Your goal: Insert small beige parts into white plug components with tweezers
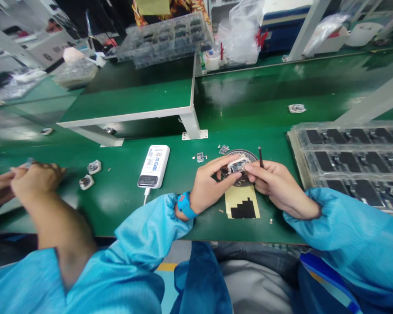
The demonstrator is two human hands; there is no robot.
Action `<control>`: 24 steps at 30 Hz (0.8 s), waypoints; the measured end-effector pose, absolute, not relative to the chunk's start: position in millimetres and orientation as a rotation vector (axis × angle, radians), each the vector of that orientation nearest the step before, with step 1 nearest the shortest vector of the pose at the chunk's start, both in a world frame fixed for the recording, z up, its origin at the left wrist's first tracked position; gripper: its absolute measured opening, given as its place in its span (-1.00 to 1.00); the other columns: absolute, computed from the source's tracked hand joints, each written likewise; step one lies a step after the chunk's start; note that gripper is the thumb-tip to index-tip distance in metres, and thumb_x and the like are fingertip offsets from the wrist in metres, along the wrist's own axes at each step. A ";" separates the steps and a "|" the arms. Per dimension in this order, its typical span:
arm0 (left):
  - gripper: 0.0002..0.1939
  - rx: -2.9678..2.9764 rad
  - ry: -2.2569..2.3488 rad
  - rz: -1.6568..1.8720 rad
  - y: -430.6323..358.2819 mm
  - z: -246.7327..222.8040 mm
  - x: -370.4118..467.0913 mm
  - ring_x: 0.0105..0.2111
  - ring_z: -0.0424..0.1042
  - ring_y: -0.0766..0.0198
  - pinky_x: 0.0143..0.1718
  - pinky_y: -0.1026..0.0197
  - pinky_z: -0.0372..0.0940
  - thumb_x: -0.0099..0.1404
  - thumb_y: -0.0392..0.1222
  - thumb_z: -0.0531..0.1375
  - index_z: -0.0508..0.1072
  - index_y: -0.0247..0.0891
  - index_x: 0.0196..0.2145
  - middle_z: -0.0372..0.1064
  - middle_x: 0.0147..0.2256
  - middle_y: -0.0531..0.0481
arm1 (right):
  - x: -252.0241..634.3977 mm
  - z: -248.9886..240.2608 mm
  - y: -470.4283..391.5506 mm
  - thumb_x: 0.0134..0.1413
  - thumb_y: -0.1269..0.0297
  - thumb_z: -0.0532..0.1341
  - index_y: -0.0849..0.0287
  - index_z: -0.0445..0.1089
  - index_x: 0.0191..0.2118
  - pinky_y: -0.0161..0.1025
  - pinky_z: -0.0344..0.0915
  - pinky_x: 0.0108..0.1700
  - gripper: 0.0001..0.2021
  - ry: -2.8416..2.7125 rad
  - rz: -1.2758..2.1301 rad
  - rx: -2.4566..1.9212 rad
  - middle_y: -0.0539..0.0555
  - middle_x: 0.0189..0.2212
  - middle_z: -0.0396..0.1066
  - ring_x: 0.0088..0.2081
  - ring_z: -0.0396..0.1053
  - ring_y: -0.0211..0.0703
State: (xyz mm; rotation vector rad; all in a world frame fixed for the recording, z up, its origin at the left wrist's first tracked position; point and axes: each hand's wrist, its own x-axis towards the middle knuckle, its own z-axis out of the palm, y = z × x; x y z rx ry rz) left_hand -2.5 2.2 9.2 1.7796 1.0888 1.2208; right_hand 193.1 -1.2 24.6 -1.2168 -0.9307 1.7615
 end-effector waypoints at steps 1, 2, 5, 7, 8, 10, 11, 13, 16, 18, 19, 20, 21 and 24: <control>-0.61 1.808 1.094 1.236 1.9 9.3 -2.7 -0.26 0.50 0.21 -0.34 0.19 0.37 0.32 -0.11 0.36 0.57 -0.13 0.10 0.53 0.04 -0.10 | 193.3 24.4 -1.3 0.04 -0.02 0.43 0.19 0.38 -0.48 -0.31 -0.36 -0.62 -0.60 -0.946 1.765 -1.222 -0.17 -0.71 0.03 -0.68 -0.21 -0.48; -0.62 1.833 1.100 1.249 1.5 9.6 -2.8 -0.24 0.51 0.20 -0.30 0.17 0.39 0.33 -0.12 0.36 0.58 -0.12 0.09 0.54 0.04 -0.10 | 193.6 23.9 -1.2 0.05 -0.03 0.42 0.19 0.38 -0.48 -0.32 -0.34 -0.62 -0.60 -0.980 1.747 -1.232 -0.16 -0.70 0.04 -0.67 -0.20 -0.47; -0.61 1.786 1.127 1.254 0.7 11.4 -2.8 -0.28 0.51 0.21 -0.28 0.16 0.42 0.31 -0.10 0.37 0.59 -0.13 0.08 0.56 -0.01 -0.09 | 193.7 20.8 0.1 0.04 -0.01 0.44 0.17 0.42 -0.42 -0.35 -0.05 -0.61 -0.65 -1.182 1.460 -1.284 -0.08 -0.59 0.25 -0.61 0.04 -0.41; -0.58 1.633 1.125 1.208 0.6 12.3 -2.3 -0.33 0.49 0.25 -0.31 0.18 0.43 0.29 -0.07 0.39 0.59 -0.14 0.09 0.58 -0.07 -0.08 | 193.2 17.1 1.6 -0.03 0.07 0.49 0.13 0.45 -0.29 -0.33 0.25 -0.44 -0.68 -1.281 1.214 -1.267 -0.01 -0.42 0.42 -0.45 0.30 -0.30; -0.56 1.543 1.105 1.180 0.7 12.4 -1.9 -0.33 0.49 0.25 -0.31 0.18 0.44 0.28 -0.06 0.40 0.58 -0.15 0.10 0.59 -0.08 -0.08 | 192.8 15.1 2.3 -0.06 0.10 0.51 0.11 0.46 -0.21 -0.29 0.36 -0.31 -0.65 -1.304 1.162 -1.233 0.01 -0.33 0.47 -0.34 0.39 -0.24; -0.53 1.396 1.038 1.141 0.9 11.8 -1.0 -0.28 0.53 0.22 -0.24 0.16 0.48 0.26 -0.06 0.41 0.57 -0.16 0.11 0.58 -0.06 -0.09 | 191.9 11.1 3.3 -0.06 0.12 0.51 0.07 0.44 -0.09 -0.20 0.44 -0.10 -0.58 -1.319 1.195 -1.148 0.04 -0.20 0.51 -0.16 0.47 -0.14; -0.52 1.355 1.005 1.132 0.9 11.2 -0.5 -0.24 0.54 0.19 -0.20 0.14 0.49 0.26 -0.06 0.41 0.57 -0.16 0.11 0.58 -0.05 -0.09 | 191.5 9.4 3.4 -0.04 0.12 0.50 0.07 0.44 -0.07 -0.17 0.45 -0.04 -0.57 -1.325 1.230 -1.113 0.05 -0.17 0.52 -0.12 0.48 -0.11; -0.53 1.325 0.963 1.126 0.4 9.9 0.4 -0.19 0.56 0.16 -0.13 0.10 0.51 0.25 -0.07 0.41 0.57 -0.16 0.11 0.57 -0.05 -0.09 | 190.8 7.3 2.9 -0.01 0.11 0.49 0.08 0.45 -0.08 -0.15 0.46 0.00 -0.61 -1.332 1.249 -1.093 0.06 -0.16 0.52 -0.10 0.49 -0.11; -0.52 1.341 0.957 1.098 -1.3 8.7 1.3 -0.16 0.56 0.12 -0.08 0.06 0.52 0.25 -0.06 0.42 0.57 -0.14 0.11 0.58 -0.07 -0.08 | 190.4 7.2 1.4 -0.01 0.10 0.49 0.08 0.44 -0.13 -0.16 0.46 -0.04 -0.63 -1.343 1.204 -1.105 0.05 -0.20 0.53 -0.14 0.49 -0.12; -0.50 1.341 0.956 1.079 -2.5 8.5 1.5 -0.14 0.57 0.10 -0.08 0.05 0.52 0.24 -0.05 0.42 0.57 -0.14 0.12 0.57 -0.06 -0.09 | 190.7 8.8 0.3 -0.03 0.10 0.50 0.08 0.45 -0.13 -0.17 0.46 -0.05 -0.62 -1.361 1.191 -1.096 0.05 -0.19 0.53 -0.15 0.50 -0.12; -0.50 1.334 0.951 1.073 -2.9 8.6 1.4 -0.13 0.57 0.10 -0.08 0.05 0.53 0.24 -0.04 0.42 0.56 -0.15 0.13 0.57 -0.05 -0.10 | 191.1 9.9 -0.2 -0.02 0.11 0.49 0.08 0.45 -0.10 -0.16 0.46 -0.05 -0.61 -1.371 1.190 -1.085 0.06 -0.17 0.54 -0.14 0.51 -0.12; -0.49 1.321 0.941 1.069 -3.0 8.8 1.2 -0.12 0.57 0.09 -0.07 0.06 0.53 0.24 -0.04 0.42 0.56 -0.16 0.13 0.57 -0.04 -0.11 | 191.6 11.1 -0.8 0.00 0.11 0.48 0.07 0.44 -0.06 -0.16 0.47 -0.04 -0.60 -1.382 1.190 -1.071 0.08 -0.14 0.54 -0.13 0.51 -0.11; -0.48 1.303 0.926 1.070 -3.0 9.2 1.1 -0.10 0.57 0.08 -0.06 0.06 0.53 0.24 -0.04 0.43 0.56 -0.18 0.13 0.57 -0.04 -0.12 | 192.4 12.2 -1.5 0.04 0.11 0.46 0.07 0.44 -0.02 -0.16 0.47 -0.03 -0.59 -1.398 1.188 -1.056 0.09 -0.11 0.53 -0.11 0.51 -0.11; -0.47 1.226 0.871 1.091 -1.7 11.4 0.8 -0.08 0.58 0.07 -0.03 0.08 0.53 0.22 -0.06 0.44 0.56 -0.21 0.13 0.57 -0.03 -0.14 | 195.7 15.2 -4.0 0.14 0.13 0.40 0.05 0.41 0.08 -0.23 0.46 -0.16 -0.59 -1.450 1.116 -1.046 0.10 -0.09 0.50 -0.15 0.50 -0.16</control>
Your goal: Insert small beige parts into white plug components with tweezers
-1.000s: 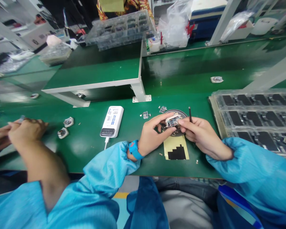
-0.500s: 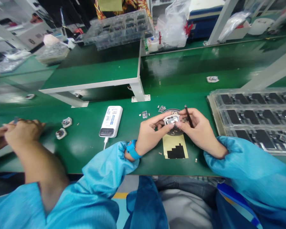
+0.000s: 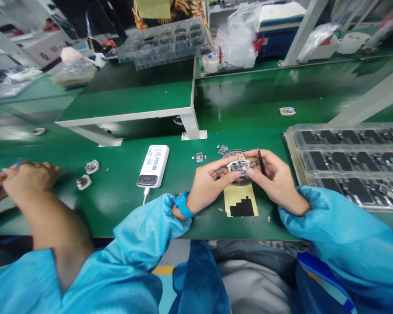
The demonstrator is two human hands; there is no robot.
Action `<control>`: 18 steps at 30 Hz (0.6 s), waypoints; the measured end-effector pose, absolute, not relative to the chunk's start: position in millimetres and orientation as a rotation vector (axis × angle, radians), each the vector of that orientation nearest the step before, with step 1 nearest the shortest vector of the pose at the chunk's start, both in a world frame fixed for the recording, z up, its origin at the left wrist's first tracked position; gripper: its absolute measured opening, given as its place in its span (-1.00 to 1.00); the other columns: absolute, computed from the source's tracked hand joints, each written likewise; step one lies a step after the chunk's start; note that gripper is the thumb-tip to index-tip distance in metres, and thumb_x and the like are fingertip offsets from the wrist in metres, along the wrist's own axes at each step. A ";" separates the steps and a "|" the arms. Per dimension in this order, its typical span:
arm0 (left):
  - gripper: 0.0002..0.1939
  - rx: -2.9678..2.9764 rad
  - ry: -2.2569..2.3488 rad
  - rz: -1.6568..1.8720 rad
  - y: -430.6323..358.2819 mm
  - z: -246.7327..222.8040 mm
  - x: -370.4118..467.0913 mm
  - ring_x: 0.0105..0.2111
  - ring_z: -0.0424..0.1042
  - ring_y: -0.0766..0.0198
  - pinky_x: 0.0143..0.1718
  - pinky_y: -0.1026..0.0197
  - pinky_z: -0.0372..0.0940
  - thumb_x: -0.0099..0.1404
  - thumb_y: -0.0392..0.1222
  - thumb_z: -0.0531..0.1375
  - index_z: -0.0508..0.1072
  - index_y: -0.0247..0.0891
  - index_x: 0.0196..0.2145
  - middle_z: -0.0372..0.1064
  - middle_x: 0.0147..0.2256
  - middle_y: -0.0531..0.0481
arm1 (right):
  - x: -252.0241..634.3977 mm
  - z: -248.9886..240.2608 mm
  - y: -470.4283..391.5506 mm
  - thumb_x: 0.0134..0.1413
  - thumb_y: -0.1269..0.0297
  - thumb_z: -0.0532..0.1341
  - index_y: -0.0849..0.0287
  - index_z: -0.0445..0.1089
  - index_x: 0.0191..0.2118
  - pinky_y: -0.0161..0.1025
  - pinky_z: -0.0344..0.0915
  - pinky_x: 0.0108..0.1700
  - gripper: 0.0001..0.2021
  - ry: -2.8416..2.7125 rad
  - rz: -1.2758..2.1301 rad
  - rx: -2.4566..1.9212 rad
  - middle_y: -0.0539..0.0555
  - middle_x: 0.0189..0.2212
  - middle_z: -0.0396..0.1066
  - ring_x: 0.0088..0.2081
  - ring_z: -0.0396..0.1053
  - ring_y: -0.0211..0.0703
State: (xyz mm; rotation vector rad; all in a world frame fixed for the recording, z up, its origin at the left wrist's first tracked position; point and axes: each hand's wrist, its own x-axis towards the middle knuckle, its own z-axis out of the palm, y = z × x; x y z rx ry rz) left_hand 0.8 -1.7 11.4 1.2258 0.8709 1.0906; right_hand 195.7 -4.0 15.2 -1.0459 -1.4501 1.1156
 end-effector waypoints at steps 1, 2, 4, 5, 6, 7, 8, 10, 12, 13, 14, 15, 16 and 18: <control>-0.47 1.202 0.855 1.099 -1.1 12.2 0.7 -0.08 0.58 0.08 -0.02 0.08 0.53 0.21 -0.07 0.45 0.56 -0.22 0.12 0.57 -0.03 -0.14 | 197.0 16.0 -4.7 0.16 0.16 0.39 0.05 0.40 0.08 -0.28 0.43 -0.28 -0.60 -1.475 1.054 -1.061 0.09 -0.12 0.48 -0.23 0.47 -0.21; -0.47 1.184 0.843 1.106 -0.5 13.0 0.6 -0.08 0.59 0.08 -0.01 0.09 0.52 0.20 -0.08 0.46 0.57 -0.22 0.11 0.58 -0.03 -0.13 | 198.2 16.7 -5.3 0.15 0.18 0.40 0.05 0.41 0.07 -0.32 0.35 -0.41 -0.61 -1.515 0.968 -1.070 0.07 -0.18 0.46 -0.33 0.43 -0.26; -0.48 1.167 0.832 1.111 0.4 14.1 0.1 -0.08 0.59 0.10 -0.01 0.11 0.52 0.18 -0.09 0.47 0.58 -0.23 0.09 0.58 -0.02 -0.14 | 200.5 18.0 -5.7 0.10 0.26 0.43 0.06 0.46 0.01 -0.34 0.19 -0.54 -0.65 -1.643 0.748 -1.025 0.01 -0.32 0.41 -0.46 0.30 -0.32; -0.48 1.165 0.830 1.110 0.6 14.4 -0.3 -0.09 0.59 0.10 -0.03 0.13 0.52 0.18 -0.09 0.47 0.58 -0.24 0.08 0.58 -0.03 -0.14 | 201.4 18.6 -5.3 0.08 0.31 0.44 0.07 0.49 -0.03 -0.33 0.18 -0.54 -0.68 -1.722 0.639 -0.971 0.00 -0.37 0.40 -0.48 0.28 -0.32; -0.48 1.166 0.828 1.106 0.8 14.5 -0.8 -0.10 0.59 0.11 -0.04 0.14 0.53 0.18 -0.09 0.47 0.58 -0.25 0.08 0.58 -0.03 -0.14 | 202.4 19.1 -4.7 0.08 0.35 0.43 0.07 0.52 -0.06 -0.32 0.21 -0.52 -0.71 -1.793 0.543 -0.910 0.00 -0.40 0.41 -0.48 0.29 -0.31; -0.48 1.167 0.825 1.097 0.8 14.5 -1.3 -0.13 0.59 0.12 -0.06 0.15 0.53 0.18 -0.09 0.47 0.58 -0.25 0.08 0.58 -0.04 -0.15 | 203.3 19.4 -3.9 0.09 0.39 0.42 0.06 0.54 -0.06 -0.30 0.27 -0.48 -0.72 -1.846 0.472 -0.859 0.00 -0.41 0.43 -0.47 0.31 -0.29; -0.47 1.168 0.822 1.086 0.6 14.3 -1.8 -0.15 0.60 0.13 -0.07 0.15 0.53 0.19 -0.10 0.47 0.58 -0.25 0.10 0.59 -0.06 -0.15 | 204.2 19.4 -3.0 0.11 0.42 0.40 0.05 0.55 -0.04 -0.29 0.31 -0.44 -0.72 -1.879 0.426 -0.828 0.01 -0.40 0.46 -0.45 0.34 -0.28; -0.46 1.172 0.821 1.069 0.3 14.2 -2.6 -0.18 0.60 0.14 -0.09 0.16 0.52 0.19 -0.10 0.46 0.56 -0.25 0.11 0.60 -0.10 -0.15 | 206.2 18.8 -1.3 0.14 0.46 0.36 0.02 0.55 0.01 -0.27 0.37 -0.38 -0.67 -1.910 0.387 -0.812 0.04 -0.35 0.51 -0.42 0.40 -0.25; -0.46 1.177 0.826 1.061 0.1 14.4 -3.1 -0.20 0.59 0.16 -0.10 0.17 0.52 0.19 -0.11 0.47 0.57 -0.25 0.11 0.60 -0.13 -0.14 | 208.5 17.5 -0.4 0.15 0.48 0.35 -0.01 0.53 0.06 -0.25 0.40 -0.34 -0.62 -1.943 0.377 -0.804 0.05 -0.31 0.53 -0.37 0.45 -0.22; -0.46 1.177 0.830 1.059 0.2 14.6 -3.2 -0.22 0.59 0.18 -0.12 0.18 0.52 0.18 -0.11 0.47 0.57 -0.25 0.11 0.60 -0.15 -0.13 | 209.7 16.7 -0.3 0.16 0.49 0.34 -0.02 0.53 0.07 -0.25 0.41 -0.32 -0.60 -1.962 0.371 -0.802 0.05 -0.29 0.54 -0.34 0.47 -0.21; -0.46 1.175 0.831 1.054 0.3 14.9 -3.3 -0.24 0.58 0.20 -0.14 0.20 0.51 0.18 -0.12 0.47 0.57 -0.25 0.11 0.60 -0.18 -0.12 | 210.8 15.9 -0.4 0.16 0.50 0.33 -0.03 0.52 0.08 -0.25 0.41 -0.31 -0.60 -1.981 0.358 -0.803 0.05 -0.28 0.54 -0.31 0.48 -0.20; -0.45 1.170 0.830 1.048 0.6 15.2 -3.4 -0.27 0.57 0.23 -0.15 0.21 0.51 0.17 -0.13 0.48 0.57 -0.25 0.11 0.60 -0.20 -0.10 | 211.8 15.2 -0.6 0.16 0.50 0.33 -0.03 0.52 0.08 -0.26 0.41 -0.30 -0.59 -1.999 0.340 -0.808 0.05 -0.28 0.53 -0.30 0.48 -0.20; -0.44 1.162 0.826 1.042 0.8 15.4 -3.4 -0.28 0.56 0.25 -0.17 0.23 0.50 0.16 -0.14 0.48 0.57 -0.25 0.11 0.60 -0.21 -0.10 | 212.7 14.6 -0.8 0.17 0.50 0.33 -0.04 0.52 0.08 -0.27 0.40 -0.31 -0.60 -2.015 0.317 -0.818 0.04 -0.29 0.52 -0.30 0.48 -0.21; -0.43 1.151 0.817 1.035 1.3 15.4 -3.4 -0.30 0.55 0.27 -0.18 0.24 0.50 0.14 -0.15 0.49 0.57 -0.25 0.11 0.60 -0.23 -0.09 | 214.1 13.4 -1.1 0.19 0.48 0.33 -0.05 0.52 0.07 -0.28 0.37 -0.33 -0.62 -2.043 0.262 -0.845 0.03 -0.32 0.50 -0.33 0.46 -0.23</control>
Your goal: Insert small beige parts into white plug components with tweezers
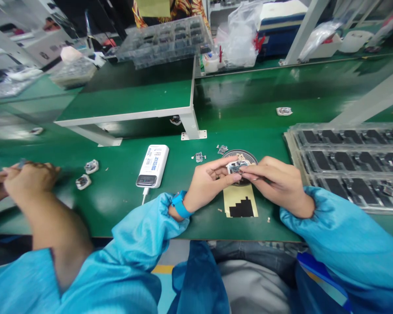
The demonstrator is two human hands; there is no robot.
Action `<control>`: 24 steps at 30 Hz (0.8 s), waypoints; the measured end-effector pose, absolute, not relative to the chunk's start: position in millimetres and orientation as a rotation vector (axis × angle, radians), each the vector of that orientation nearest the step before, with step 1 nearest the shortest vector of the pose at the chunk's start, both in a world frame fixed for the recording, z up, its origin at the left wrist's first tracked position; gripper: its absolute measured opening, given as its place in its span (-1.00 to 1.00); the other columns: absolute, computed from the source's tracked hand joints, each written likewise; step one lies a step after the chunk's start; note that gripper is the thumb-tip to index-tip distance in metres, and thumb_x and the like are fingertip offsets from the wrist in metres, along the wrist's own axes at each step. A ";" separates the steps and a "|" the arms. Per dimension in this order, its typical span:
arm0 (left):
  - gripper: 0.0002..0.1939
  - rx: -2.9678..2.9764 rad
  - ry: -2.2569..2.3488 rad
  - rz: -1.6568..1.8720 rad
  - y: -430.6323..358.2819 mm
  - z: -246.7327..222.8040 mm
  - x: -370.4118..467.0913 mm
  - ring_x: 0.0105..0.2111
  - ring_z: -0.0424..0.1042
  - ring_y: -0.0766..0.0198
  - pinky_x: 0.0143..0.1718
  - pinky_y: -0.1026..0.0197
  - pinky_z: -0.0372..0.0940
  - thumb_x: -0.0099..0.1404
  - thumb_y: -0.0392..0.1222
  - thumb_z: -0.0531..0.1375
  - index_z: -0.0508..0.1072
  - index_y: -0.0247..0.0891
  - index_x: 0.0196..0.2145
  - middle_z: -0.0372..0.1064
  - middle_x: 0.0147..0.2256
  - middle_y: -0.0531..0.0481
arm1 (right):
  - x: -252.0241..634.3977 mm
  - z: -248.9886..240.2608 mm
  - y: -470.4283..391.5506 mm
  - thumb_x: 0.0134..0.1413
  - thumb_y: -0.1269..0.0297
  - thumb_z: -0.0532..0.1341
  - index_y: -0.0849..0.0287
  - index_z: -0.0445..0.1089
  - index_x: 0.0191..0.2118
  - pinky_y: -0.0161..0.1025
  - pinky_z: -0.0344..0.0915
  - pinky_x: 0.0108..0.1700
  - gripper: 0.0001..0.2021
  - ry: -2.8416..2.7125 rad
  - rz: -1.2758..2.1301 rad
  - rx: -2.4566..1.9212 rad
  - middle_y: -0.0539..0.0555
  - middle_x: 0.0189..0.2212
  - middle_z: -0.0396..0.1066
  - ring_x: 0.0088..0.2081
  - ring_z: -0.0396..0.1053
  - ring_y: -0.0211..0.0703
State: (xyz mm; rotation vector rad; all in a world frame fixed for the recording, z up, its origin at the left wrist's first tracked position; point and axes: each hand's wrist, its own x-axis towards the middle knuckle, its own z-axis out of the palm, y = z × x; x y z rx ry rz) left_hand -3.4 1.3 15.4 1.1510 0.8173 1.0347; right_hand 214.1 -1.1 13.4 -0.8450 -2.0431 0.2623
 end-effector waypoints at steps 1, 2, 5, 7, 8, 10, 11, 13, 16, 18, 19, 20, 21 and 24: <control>-0.42 1.152 0.816 1.034 1.5 15.3 -3.4 -0.30 0.55 0.27 -0.18 0.24 0.50 0.14 -0.15 0.49 0.57 -0.25 0.11 0.59 -0.22 -0.09 | 214.7 12.9 -1.1 0.20 0.47 0.32 -0.04 0.52 0.06 -0.28 0.36 -0.34 -0.64 -2.057 0.241 -0.857 0.02 -0.33 0.48 -0.34 0.45 -0.24; -0.42 1.161 0.821 1.036 1.5 15.1 -3.4 -0.29 0.54 0.27 -0.18 0.23 0.50 0.14 -0.14 0.49 0.57 -0.25 0.11 0.59 -0.21 -0.10 | 215.1 12.4 -0.9 0.20 0.46 0.32 -0.04 0.52 0.06 -0.28 0.36 -0.35 -0.65 -2.070 0.225 -0.864 0.02 -0.33 0.48 -0.34 0.45 -0.24; -0.44 1.239 0.872 1.055 1.1 14.5 -3.3 -0.29 0.52 0.26 -0.20 0.20 0.50 0.17 -0.11 0.47 0.57 -0.26 0.12 0.59 -0.17 -0.12 | 216.4 11.0 0.1 0.21 0.47 0.32 -0.01 0.52 0.06 -0.28 0.36 -0.33 -0.65 -2.100 0.200 -0.863 0.03 -0.32 0.48 -0.32 0.46 -0.23; -0.47 1.328 0.931 1.078 0.4 14.4 -3.2 -0.33 0.49 0.29 -0.24 0.21 0.48 0.21 -0.09 0.45 0.57 -0.25 0.11 0.59 -0.18 -0.11 | 216.9 10.4 0.7 0.21 0.47 0.31 -0.02 0.51 0.07 -0.28 0.38 -0.32 -0.64 -2.114 0.199 -0.862 0.03 -0.30 0.49 -0.29 0.48 -0.22; -0.50 1.376 0.960 1.088 0.0 14.4 -3.1 -0.36 0.47 0.30 -0.27 0.22 0.47 0.22 -0.09 0.44 0.58 -0.24 0.10 0.59 -0.19 -0.10 | 217.0 10.3 0.9 0.21 0.47 0.31 -0.02 0.51 0.07 -0.27 0.38 -0.31 -0.64 -2.117 0.203 -0.864 0.03 -0.29 0.50 -0.29 0.48 -0.22; -0.53 1.441 1.003 1.107 -0.5 14.5 -2.8 -0.38 0.46 0.32 -0.29 0.22 0.47 0.23 -0.08 0.43 0.59 -0.23 0.09 0.59 -0.18 -0.09 | 216.1 10.7 0.6 0.21 0.48 0.31 -0.02 0.51 0.06 -0.27 0.39 -0.30 -0.65 -2.113 0.218 -0.863 0.04 -0.28 0.50 -0.28 0.48 -0.22; -0.53 1.444 1.010 1.111 -0.6 14.6 -2.7 -0.36 0.47 0.30 -0.28 0.21 0.48 0.24 -0.08 0.42 0.59 -0.22 0.08 0.59 -0.17 -0.09 | 214.9 11.2 0.2 0.21 0.48 0.31 -0.02 0.52 0.05 -0.27 0.39 -0.30 -0.66 -2.096 0.232 -0.861 0.04 -0.29 0.49 -0.28 0.48 -0.21; -0.52 1.389 0.983 1.107 -0.5 14.8 -2.6 -0.29 0.52 0.24 -0.20 0.17 0.50 0.23 -0.07 0.43 0.58 -0.22 0.09 0.59 -0.11 -0.11 | 211.2 12.5 -1.1 0.19 0.45 0.34 0.00 0.52 0.02 -0.26 0.41 -0.27 -0.68 -2.024 0.307 -0.894 0.05 -0.28 0.49 -0.27 0.48 -0.20; -0.49 1.261 0.900 1.089 0.1 14.3 -2.6 -0.16 0.57 0.15 -0.09 0.13 0.52 0.21 -0.09 0.45 0.57 -0.24 0.10 0.58 -0.03 -0.14 | 203.7 13.8 -2.9 0.11 0.30 0.42 0.02 0.46 0.09 -0.24 0.47 -0.25 -0.59 -1.779 0.587 -1.056 0.10 -0.13 0.49 -0.22 0.49 -0.17; -0.49 1.212 0.868 1.086 0.3 13.6 -2.6 -0.11 0.58 0.12 -0.05 0.12 0.52 0.19 -0.11 0.46 0.58 -0.24 0.08 0.57 -0.02 -0.15 | 199.1 13.3 -2.9 0.06 0.21 0.46 0.04 0.39 0.16 -0.21 0.50 -0.22 -0.47 -1.607 0.817 -1.129 0.14 -0.02 0.47 -0.16 0.52 -0.12; -0.49 1.198 0.856 1.088 0.3 13.3 -2.5 -0.10 0.58 0.11 -0.04 0.13 0.52 0.18 -0.12 0.47 0.58 -0.24 0.08 0.58 -0.03 -0.15 | 197.3 12.6 -2.4 0.05 0.18 0.46 0.05 0.39 0.15 -0.19 0.52 -0.19 -0.46 -1.545 0.917 -1.130 0.14 -0.01 0.48 -0.13 0.52 -0.10; -0.50 1.190 0.845 1.090 0.2 12.9 -2.5 -0.09 0.58 0.11 -0.03 0.13 0.51 0.18 -0.13 0.47 0.58 -0.24 0.07 0.58 -0.03 -0.14 | 195.9 11.8 -1.8 0.05 0.17 0.46 0.07 0.40 0.12 -0.16 0.53 -0.13 -0.49 -1.507 1.002 -1.115 0.14 -0.01 0.49 -0.10 0.53 -0.08; -0.51 1.188 0.833 1.093 0.0 12.6 -2.5 -0.08 0.58 0.11 -0.03 0.14 0.51 0.18 -0.13 0.47 0.59 -0.24 0.07 0.58 -0.03 -0.14 | 194.8 10.9 -1.1 0.06 0.17 0.45 0.08 0.43 0.07 -0.13 0.53 -0.08 -0.54 -1.481 1.070 -1.092 0.13 -0.03 0.51 -0.07 0.53 -0.07; -0.54 1.196 0.805 1.093 -0.3 11.8 -2.9 -0.06 0.58 0.11 -0.02 0.16 0.50 0.20 -0.14 0.46 0.59 -0.22 0.05 0.57 -0.02 -0.13 | 193.0 9.0 0.3 0.08 0.17 0.44 0.09 0.49 -0.03 -0.09 0.50 0.05 -0.66 -1.441 1.193 -1.031 0.11 -0.02 0.55 -0.04 0.53 -0.07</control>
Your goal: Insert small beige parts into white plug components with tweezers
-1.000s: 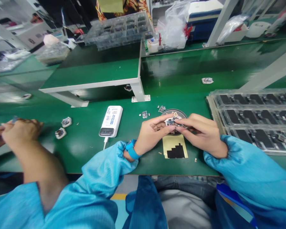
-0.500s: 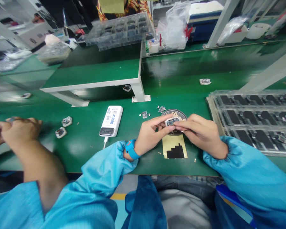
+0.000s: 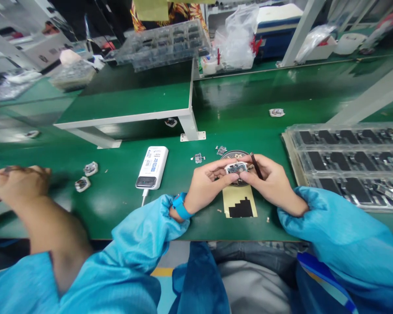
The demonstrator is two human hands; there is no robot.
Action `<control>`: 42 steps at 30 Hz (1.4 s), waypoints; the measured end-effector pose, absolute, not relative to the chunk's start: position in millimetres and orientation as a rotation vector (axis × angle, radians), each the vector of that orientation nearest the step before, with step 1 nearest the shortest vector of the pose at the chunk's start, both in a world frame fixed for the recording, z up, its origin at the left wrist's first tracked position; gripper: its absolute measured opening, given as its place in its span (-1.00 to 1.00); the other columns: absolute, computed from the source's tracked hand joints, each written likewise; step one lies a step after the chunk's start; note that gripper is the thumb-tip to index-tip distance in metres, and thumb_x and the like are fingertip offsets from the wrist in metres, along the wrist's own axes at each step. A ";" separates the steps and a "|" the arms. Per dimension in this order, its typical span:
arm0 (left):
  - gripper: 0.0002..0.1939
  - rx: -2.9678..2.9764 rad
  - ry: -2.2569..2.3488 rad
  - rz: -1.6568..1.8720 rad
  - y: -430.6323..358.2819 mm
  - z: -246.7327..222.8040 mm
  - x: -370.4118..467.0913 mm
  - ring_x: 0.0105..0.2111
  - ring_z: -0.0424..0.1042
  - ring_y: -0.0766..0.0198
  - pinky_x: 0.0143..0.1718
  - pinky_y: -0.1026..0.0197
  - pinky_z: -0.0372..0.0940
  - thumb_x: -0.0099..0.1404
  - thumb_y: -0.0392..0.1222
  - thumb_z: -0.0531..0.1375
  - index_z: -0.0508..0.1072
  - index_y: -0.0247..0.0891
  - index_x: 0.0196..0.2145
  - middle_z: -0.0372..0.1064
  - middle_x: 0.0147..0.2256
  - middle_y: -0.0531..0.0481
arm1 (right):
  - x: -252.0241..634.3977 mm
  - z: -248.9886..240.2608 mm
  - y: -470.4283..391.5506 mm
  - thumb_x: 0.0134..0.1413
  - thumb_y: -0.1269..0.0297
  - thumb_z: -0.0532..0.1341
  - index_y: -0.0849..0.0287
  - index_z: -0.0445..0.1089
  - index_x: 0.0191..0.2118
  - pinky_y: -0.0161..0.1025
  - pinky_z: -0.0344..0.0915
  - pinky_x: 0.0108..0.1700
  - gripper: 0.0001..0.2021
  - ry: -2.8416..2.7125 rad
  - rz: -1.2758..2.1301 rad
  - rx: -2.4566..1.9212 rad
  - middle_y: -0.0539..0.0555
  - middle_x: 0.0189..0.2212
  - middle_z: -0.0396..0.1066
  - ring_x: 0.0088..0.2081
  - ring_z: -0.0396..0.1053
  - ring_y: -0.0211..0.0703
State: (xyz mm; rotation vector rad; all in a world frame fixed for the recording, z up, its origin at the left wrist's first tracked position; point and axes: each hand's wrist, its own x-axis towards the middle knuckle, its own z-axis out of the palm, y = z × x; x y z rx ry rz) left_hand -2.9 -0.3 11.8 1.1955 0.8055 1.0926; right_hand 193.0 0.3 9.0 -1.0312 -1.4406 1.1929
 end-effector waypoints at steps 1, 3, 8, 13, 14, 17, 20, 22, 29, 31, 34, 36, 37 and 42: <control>-0.54 1.198 0.804 1.091 -0.4 11.5 -3.1 -0.06 0.58 0.11 -0.02 0.15 0.50 0.21 -0.14 0.46 0.59 -0.23 0.05 0.57 -0.02 -0.14 | 192.7 8.9 0.3 0.08 0.17 0.44 0.08 0.50 -0.02 -0.09 0.49 0.07 -0.65 -1.433 1.216 -1.020 0.10 0.00 0.55 -0.03 0.53 -0.08; -0.53 1.201 0.810 1.091 -0.7 11.0 -3.3 -0.06 0.58 0.10 -0.02 0.14 0.50 0.21 -0.14 0.46 0.58 -0.24 0.07 0.57 -0.02 -0.15 | 192.2 9.1 -0.2 0.08 0.18 0.45 0.06 0.50 0.01 -0.12 0.48 0.09 -0.63 -1.417 1.249 -1.003 0.09 0.02 0.55 -0.01 0.53 -0.09; -0.56 1.232 0.818 1.096 -3.3 8.3 -1.4 -0.05 0.56 0.11 0.01 0.13 0.48 0.25 -0.16 0.43 0.57 -0.24 0.08 0.56 -0.01 -0.15 | 188.7 10.8 -2.8 0.07 0.19 0.45 0.07 0.50 -0.03 -0.20 0.53 -0.05 -0.66 -1.340 1.317 -0.976 0.06 -0.10 0.58 -0.14 0.56 -0.16; -0.65 1.287 0.826 1.149 -6.2 3.5 4.9 -0.06 0.54 0.13 -0.02 0.12 0.47 0.31 -0.17 0.37 0.57 -0.24 0.04 0.51 -0.01 -0.17 | 182.2 9.1 -4.7 0.01 0.15 0.48 0.13 0.52 -0.09 -0.17 0.56 -0.17 -0.65 -1.269 1.333 -1.026 0.07 -0.24 0.60 -0.27 0.57 -0.14; -0.68 1.314 0.830 1.173 -6.5 2.8 6.2 -0.06 0.53 0.13 -0.02 0.13 0.47 0.31 -0.17 0.36 0.57 -0.24 0.01 0.50 -0.01 -0.17 | 181.3 8.1 -4.7 0.00 0.14 0.48 0.14 0.53 -0.10 -0.16 0.55 -0.17 -0.65 -1.274 1.320 -1.050 0.08 -0.23 0.61 -0.27 0.56 -0.13; -0.74 1.409 0.861 1.226 -7.6 2.4 8.5 -0.05 0.51 0.15 -0.05 0.17 0.45 0.33 -0.16 0.34 0.58 -0.24 -0.04 0.47 -0.04 -0.17 | 180.0 5.1 -3.2 -0.01 0.11 0.47 0.16 0.58 -0.20 -0.15 0.52 -0.22 -0.70 -1.325 1.247 -1.137 0.08 -0.29 0.60 -0.29 0.54 -0.11; -0.72 1.513 0.958 1.191 -8.9 4.4 8.8 -0.10 0.50 0.21 -0.10 0.21 0.43 0.39 -0.19 0.28 0.53 -0.23 0.03 0.48 -0.01 -0.15 | 180.5 3.6 -0.3 -0.02 0.11 0.47 0.17 0.59 -0.29 -0.20 0.45 -0.30 -0.75 -1.368 1.142 -1.196 0.04 -0.39 0.57 -0.37 0.48 -0.16; -0.71 1.589 1.036 1.144 -9.4 5.9 8.9 -0.16 0.49 0.26 -0.13 0.23 0.40 0.41 -0.21 0.24 0.52 -0.22 0.06 0.51 -0.01 -0.12 | 180.5 4.0 1.5 -0.02 0.12 0.47 0.17 0.58 -0.32 -0.24 0.41 -0.34 -0.77 -1.378 1.096 -1.199 0.03 -0.43 0.55 -0.41 0.44 -0.20; -0.75 1.684 1.114 1.226 -9.7 6.5 11.6 -0.30 0.44 0.33 -0.22 0.28 0.37 0.37 -0.27 0.25 0.58 -0.24 0.00 0.54 -0.17 -0.05 | 173.5 3.9 2.0 -0.04 0.06 0.46 0.19 0.50 -0.41 -0.28 0.35 -0.42 -0.70 -1.318 1.065 -1.176 0.00 -0.51 0.48 -0.48 0.37 -0.24; -0.76 1.714 1.129 1.245 -9.2 6.7 11.4 -0.30 0.44 0.33 -0.21 0.28 0.37 0.38 -0.28 0.25 0.59 -0.23 -0.02 0.54 -0.19 -0.04 | 171.8 3.0 3.2 -0.04 0.02 0.46 0.18 0.49 -0.41 -0.27 0.37 -0.41 -0.68 -1.305 1.081 -1.160 0.02 -0.50 0.49 -0.47 0.39 -0.22; -0.76 1.742 1.156 1.237 -5.9 7.2 10.1 -0.29 0.44 0.32 -0.20 0.27 0.38 0.37 -0.28 0.25 0.59 -0.21 -0.02 0.54 -0.20 -0.04 | 173.5 4.3 6.0 0.02 0.02 0.43 0.17 0.54 -0.34 -0.22 0.43 -0.33 -0.71 -1.390 1.071 -1.149 0.06 -0.39 0.55 -0.37 0.46 -0.16; -0.75 1.772 1.161 1.235 -2.9 7.7 8.9 -0.30 0.44 0.32 -0.21 0.27 0.38 0.36 -0.31 0.25 0.59 -0.23 -0.02 0.54 -0.20 -0.03 | 177.5 7.0 7.0 0.04 0.08 0.44 0.13 0.57 -0.24 -0.18 0.46 -0.23 -0.75 -1.500 0.945 -1.171 0.08 -0.28 0.57 -0.27 0.50 -0.12; -0.74 1.799 1.165 1.240 -1.6 8.0 8.1 -0.31 0.43 0.33 -0.21 0.27 0.38 0.35 -0.32 0.25 0.59 -0.23 -0.02 0.54 -0.21 -0.03 | 180.0 8.7 7.0 0.05 0.11 0.44 0.12 0.57 -0.17 -0.16 0.47 -0.18 -0.73 -1.550 0.852 -1.185 0.09 -0.23 0.56 -0.21 0.50 -0.10; -0.75 1.905 1.204 1.236 0.4 9.8 3.7 -0.32 0.40 0.30 -0.22 0.24 0.36 0.36 -0.31 0.25 0.58 -0.21 -0.02 0.50 -0.26 -0.02 | 194.2 16.6 6.0 0.18 0.25 0.34 0.13 0.50 -0.09 -0.13 0.44 -0.19 -0.81 -1.711 0.517 -1.171 0.12 -0.21 0.49 -0.20 0.48 -0.08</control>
